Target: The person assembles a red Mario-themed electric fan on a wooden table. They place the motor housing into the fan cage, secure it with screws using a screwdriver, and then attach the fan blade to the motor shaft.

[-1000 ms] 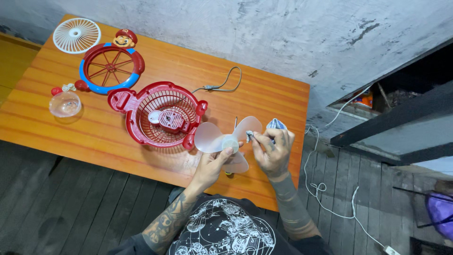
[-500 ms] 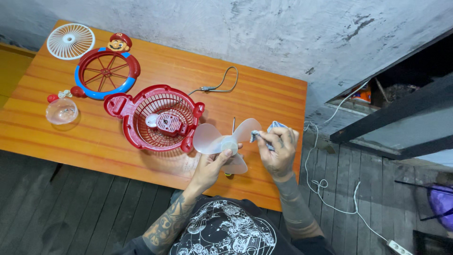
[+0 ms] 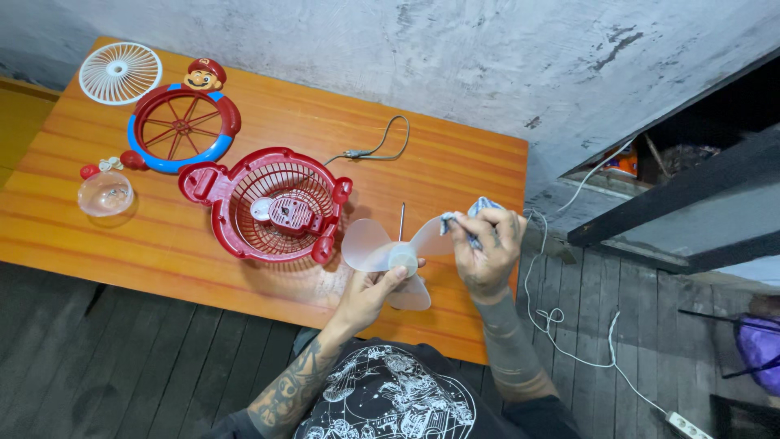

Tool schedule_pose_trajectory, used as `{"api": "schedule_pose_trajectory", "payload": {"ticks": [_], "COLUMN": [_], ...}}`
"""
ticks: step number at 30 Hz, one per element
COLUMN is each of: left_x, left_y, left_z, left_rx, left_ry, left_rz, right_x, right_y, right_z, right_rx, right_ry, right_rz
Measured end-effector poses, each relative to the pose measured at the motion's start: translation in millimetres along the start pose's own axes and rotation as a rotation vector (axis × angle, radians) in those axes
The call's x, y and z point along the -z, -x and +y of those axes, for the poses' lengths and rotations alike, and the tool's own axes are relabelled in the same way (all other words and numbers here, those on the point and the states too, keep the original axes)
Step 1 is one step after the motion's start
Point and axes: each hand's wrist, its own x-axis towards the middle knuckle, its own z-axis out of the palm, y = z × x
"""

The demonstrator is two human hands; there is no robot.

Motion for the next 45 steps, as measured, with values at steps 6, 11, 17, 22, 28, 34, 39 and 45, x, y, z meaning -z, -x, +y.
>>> {"api": "schedule_pose_trajectory", "payload": {"ticks": [6, 11, 17, 22, 28, 34, 39, 45], "left_x": [-0.6, 0.0, 0.2, -3.3, -3.4, -7.7, -13.2, -8.7], "left_y": [1.6, 1.0, -0.9, 0.9, -0.5, -3.3, -2.9, -4.3], "left_z": [-8.0, -7.3, -3.2, -10.5, -9.0, -6.3, -10.8, -11.7], "left_rx": [-0.012, -0.029, -0.024, -0.064, -0.028, -0.054, -0.068, -0.022], "left_ry": [0.043, 0.064, 0.091, 0.1, 0.113, 0.194, 0.187, 0.116], "left_rz": [-0.043, 0.019, 0.036, 0.023, 0.063, 0.068, 0.071, 0.079], "right_x": [-2.2, -5.9, -5.0, 0.3, -3.7, -3.7, -1.8, -1.0], "right_y": [2.7, 8.4, 14.3, 16.2, 16.1, 20.2, 22.2, 25.1], "right_z": [-3.5, -6.2, -6.0, -2.4, 1.7, 4.4, 9.7, 8.8], "right_rx": [0.161, 0.142, 0.205, 0.283, 0.181, 0.267, 0.291, 0.148], "right_ry": [-0.066, -0.04, -0.04, -0.052, 0.032, -0.013, -0.013, 0.017], "right_rz": [-0.08, -0.11, -0.161, -0.211, -0.148, -0.207, -0.193, -0.156]}}
